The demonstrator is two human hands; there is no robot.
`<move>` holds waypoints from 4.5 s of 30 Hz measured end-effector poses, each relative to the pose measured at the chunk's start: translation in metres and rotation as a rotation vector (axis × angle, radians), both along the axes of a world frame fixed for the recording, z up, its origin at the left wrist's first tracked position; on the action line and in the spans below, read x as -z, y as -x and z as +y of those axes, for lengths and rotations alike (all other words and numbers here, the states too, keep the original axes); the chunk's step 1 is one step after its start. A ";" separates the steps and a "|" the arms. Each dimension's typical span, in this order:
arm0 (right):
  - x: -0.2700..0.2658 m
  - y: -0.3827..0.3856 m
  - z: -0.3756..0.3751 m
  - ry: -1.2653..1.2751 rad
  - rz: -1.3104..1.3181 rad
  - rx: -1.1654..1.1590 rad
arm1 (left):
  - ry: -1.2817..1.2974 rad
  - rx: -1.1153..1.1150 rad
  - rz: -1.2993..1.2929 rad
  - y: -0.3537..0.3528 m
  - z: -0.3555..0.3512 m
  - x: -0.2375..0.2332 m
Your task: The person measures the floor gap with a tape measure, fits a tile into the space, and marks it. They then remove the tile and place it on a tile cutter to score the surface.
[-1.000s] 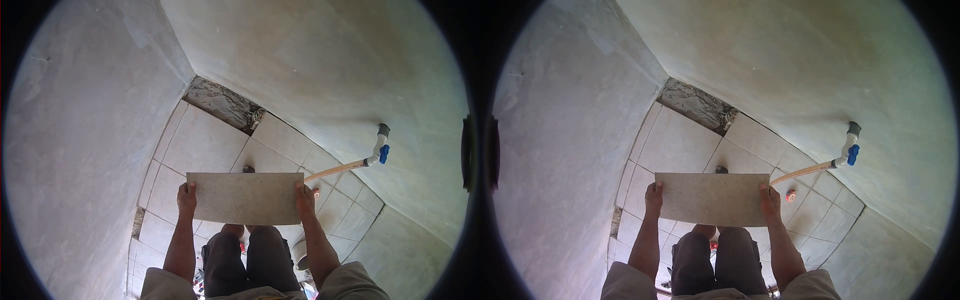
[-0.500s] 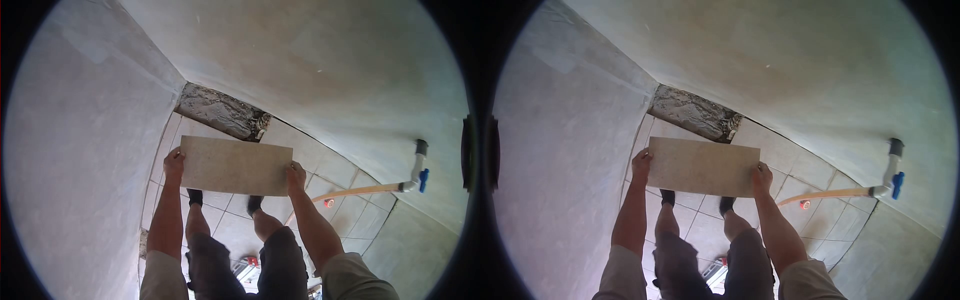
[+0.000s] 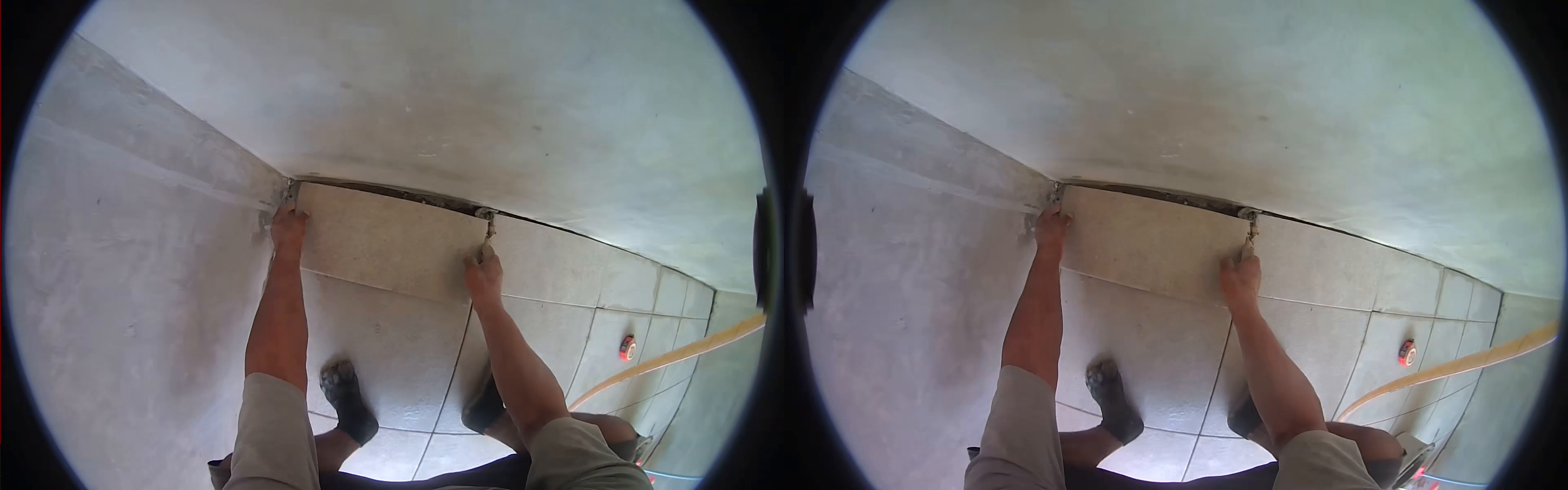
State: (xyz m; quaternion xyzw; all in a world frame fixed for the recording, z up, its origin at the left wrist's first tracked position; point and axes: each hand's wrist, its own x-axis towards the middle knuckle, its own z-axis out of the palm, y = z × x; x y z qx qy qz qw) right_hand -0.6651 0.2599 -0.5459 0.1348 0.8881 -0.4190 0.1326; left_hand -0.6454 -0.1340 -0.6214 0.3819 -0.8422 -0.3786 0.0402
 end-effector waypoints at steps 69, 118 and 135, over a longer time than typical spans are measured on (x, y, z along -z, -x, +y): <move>-0.021 0.013 -0.043 0.603 -0.185 0.625 | -0.289 -0.217 0.207 0.014 0.009 -0.028; -0.098 -0.039 0.084 0.010 -0.453 -0.200 | -0.325 -0.126 0.080 -0.042 0.054 -0.041; -0.040 -0.139 0.257 -0.408 -0.513 -0.012 | -0.254 0.821 -0.770 -0.111 0.213 -0.081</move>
